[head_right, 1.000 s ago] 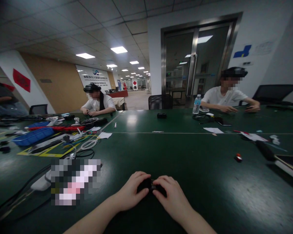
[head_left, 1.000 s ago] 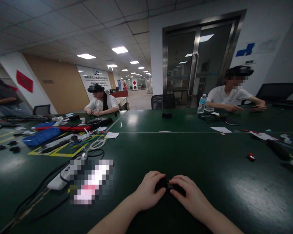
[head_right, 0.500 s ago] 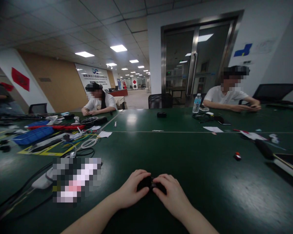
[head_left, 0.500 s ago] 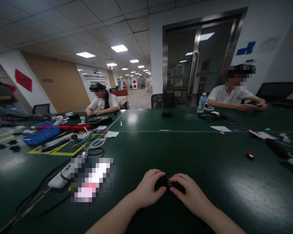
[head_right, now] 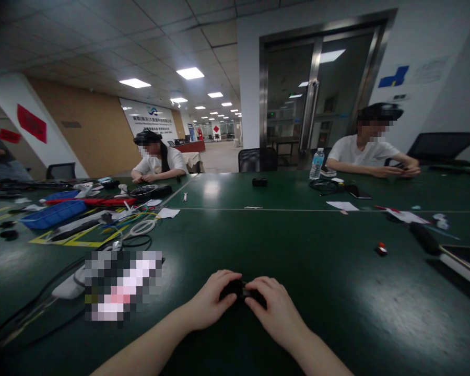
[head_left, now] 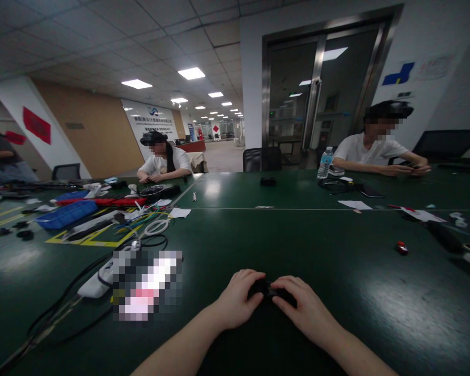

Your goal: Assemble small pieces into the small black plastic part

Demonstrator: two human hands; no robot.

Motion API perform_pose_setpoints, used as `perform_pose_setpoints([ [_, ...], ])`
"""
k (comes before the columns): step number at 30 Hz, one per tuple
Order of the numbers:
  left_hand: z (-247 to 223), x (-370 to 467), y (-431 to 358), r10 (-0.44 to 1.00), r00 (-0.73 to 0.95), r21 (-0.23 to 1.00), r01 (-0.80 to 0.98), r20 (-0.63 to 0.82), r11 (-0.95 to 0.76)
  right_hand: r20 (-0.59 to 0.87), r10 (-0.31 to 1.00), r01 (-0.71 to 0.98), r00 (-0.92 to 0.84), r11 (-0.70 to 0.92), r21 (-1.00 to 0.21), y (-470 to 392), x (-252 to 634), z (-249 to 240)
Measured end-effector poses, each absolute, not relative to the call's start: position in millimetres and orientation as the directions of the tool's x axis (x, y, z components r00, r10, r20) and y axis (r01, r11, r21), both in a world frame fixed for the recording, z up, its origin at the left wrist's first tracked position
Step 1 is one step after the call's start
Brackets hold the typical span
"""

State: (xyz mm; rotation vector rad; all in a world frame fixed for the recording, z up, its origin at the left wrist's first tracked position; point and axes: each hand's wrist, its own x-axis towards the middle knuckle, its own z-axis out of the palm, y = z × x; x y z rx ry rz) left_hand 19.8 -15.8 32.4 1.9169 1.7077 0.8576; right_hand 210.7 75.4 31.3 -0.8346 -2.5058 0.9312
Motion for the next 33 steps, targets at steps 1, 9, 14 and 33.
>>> perform_pose_setpoints([
  [1,32.2,19.9,-15.6,0.986,0.048,0.679,0.719,0.162,-0.146,0.104,0.63,0.41,-0.769,0.612,-0.676,75.2,210.7,31.8],
  [9,26.8,19.4,-14.1,0.977,0.057,0.66,0.73,0.204,-0.18,0.126,0.622,0.389,-0.772,0.62,-0.682,74.8,208.7,35.3],
  [14,26.6,18.4,-14.8,0.979,0.058,0.658,0.733,0.194,-0.174,0.127,0.639,0.39,-0.759,0.602,-0.696,74.1,209.4,35.7],
  [33,28.0,19.3,-14.5,0.98,0.051,0.661,0.731,0.194,-0.169,0.163,0.65,0.327,-0.742,0.563,-0.759,76.8,210.6,28.7],
])
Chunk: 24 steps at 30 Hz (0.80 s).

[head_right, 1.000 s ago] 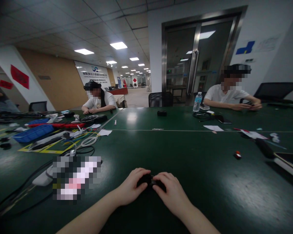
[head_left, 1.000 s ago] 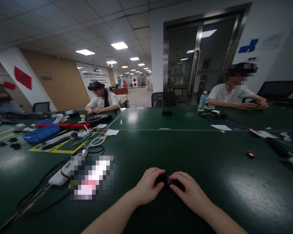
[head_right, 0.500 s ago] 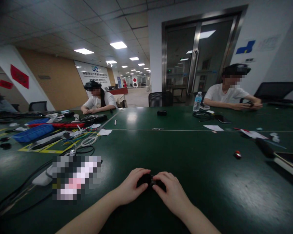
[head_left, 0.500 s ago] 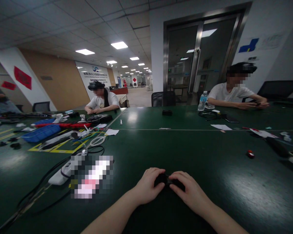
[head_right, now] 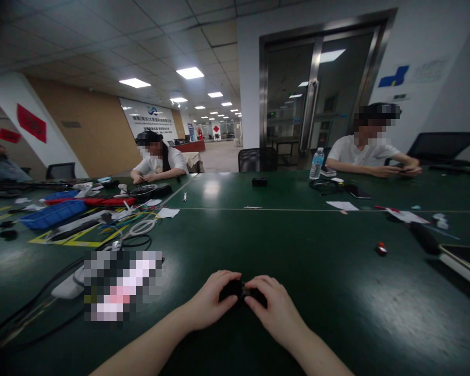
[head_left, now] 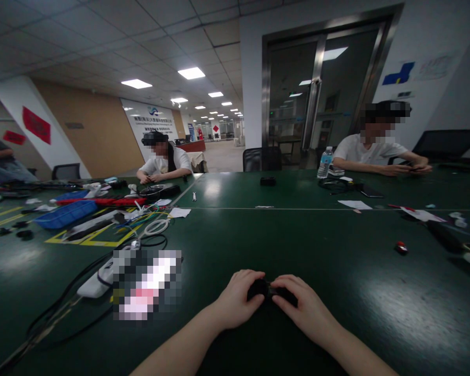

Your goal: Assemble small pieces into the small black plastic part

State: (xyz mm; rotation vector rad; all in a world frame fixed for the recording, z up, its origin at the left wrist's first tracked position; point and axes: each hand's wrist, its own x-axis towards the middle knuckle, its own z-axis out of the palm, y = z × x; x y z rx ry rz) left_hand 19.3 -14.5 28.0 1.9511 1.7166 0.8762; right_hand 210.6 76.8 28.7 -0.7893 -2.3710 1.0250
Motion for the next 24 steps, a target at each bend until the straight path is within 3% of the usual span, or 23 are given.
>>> perform_pose_setpoints([
  [8,26.2,19.8,-13.4,0.978,0.052,0.65,0.739,0.204,-0.174,0.193,0.662,0.289,-0.724,0.546,-0.786,77.2,210.5,33.5],
  [16,28.0,18.5,-14.5,0.982,0.05,0.662,0.732,0.183,-0.161,0.114,0.748,0.326,-0.654,0.414,-0.85,81.5,214.8,34.5],
  [24,30.9,20.0,-14.8,0.98,0.053,0.656,0.735,0.191,-0.168,0.151,0.801,0.254,-0.579,0.353,-0.901,90.8,217.5,31.8],
])
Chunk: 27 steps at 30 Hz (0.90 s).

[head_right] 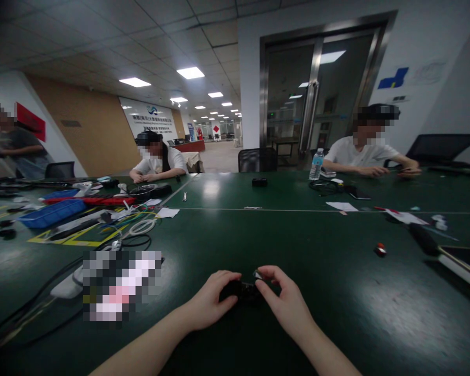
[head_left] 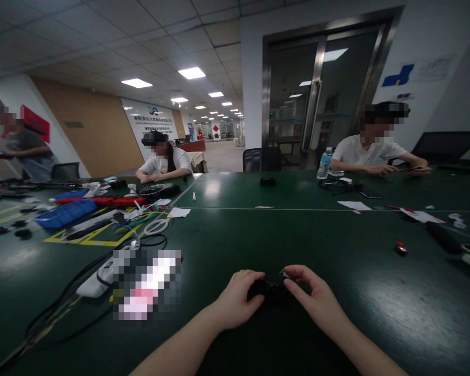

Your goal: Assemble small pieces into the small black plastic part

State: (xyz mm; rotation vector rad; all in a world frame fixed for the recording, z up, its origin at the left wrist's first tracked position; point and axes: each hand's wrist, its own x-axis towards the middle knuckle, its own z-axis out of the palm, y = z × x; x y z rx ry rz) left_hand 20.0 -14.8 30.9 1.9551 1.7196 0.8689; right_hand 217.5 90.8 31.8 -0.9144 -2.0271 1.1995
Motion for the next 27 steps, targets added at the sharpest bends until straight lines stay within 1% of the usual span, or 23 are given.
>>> perform_pose_setpoints([
  [8,30.9,20.0,-14.6,0.986,0.049,0.671,0.727,0.161,-0.145,0.142,0.856,0.192,-0.498,0.268,-0.944,96.2,222.6,33.6],
  [12,34.0,20.6,-15.6,0.987,0.05,0.675,0.724,0.151,-0.14,0.163,0.868,0.138,-0.469,0.255,-0.957,100.1,224.0,31.9],
  [21,33.5,20.2,-15.6,0.987,0.045,0.677,0.723,0.154,-0.139,0.156,0.916,0.099,-0.369,0.205,-0.974,101.8,227.8,31.4],
  [27,35.4,19.6,-16.3,0.989,0.046,0.685,0.717,0.137,-0.129,0.123,0.944,0.075,-0.306,0.153,-0.985,103.4,229.6,33.6],
])
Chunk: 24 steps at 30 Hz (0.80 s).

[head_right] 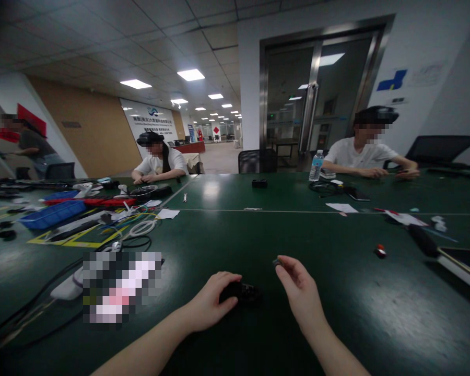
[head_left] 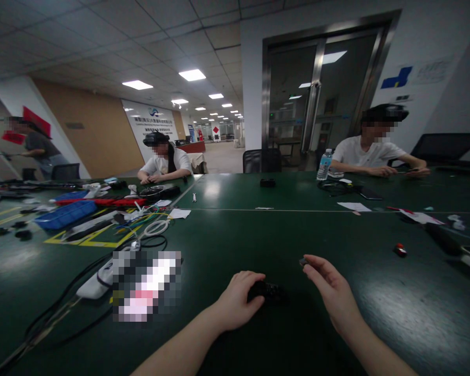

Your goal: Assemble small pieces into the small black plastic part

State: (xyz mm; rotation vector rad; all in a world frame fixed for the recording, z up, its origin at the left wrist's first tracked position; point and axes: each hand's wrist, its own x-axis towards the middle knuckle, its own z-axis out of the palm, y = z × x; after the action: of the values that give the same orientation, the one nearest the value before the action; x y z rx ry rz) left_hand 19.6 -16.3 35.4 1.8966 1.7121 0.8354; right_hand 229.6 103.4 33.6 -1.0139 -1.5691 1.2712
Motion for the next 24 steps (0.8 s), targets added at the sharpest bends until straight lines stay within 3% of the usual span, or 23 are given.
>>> perform_pose_setpoints([
  [24,35.1,18.9,-16.2,0.991,0.041,0.688,0.716,0.127,-0.118,0.022,0.982,-0.131,-0.187,-0.003,-0.991,103.4,228.8,40.0],
])
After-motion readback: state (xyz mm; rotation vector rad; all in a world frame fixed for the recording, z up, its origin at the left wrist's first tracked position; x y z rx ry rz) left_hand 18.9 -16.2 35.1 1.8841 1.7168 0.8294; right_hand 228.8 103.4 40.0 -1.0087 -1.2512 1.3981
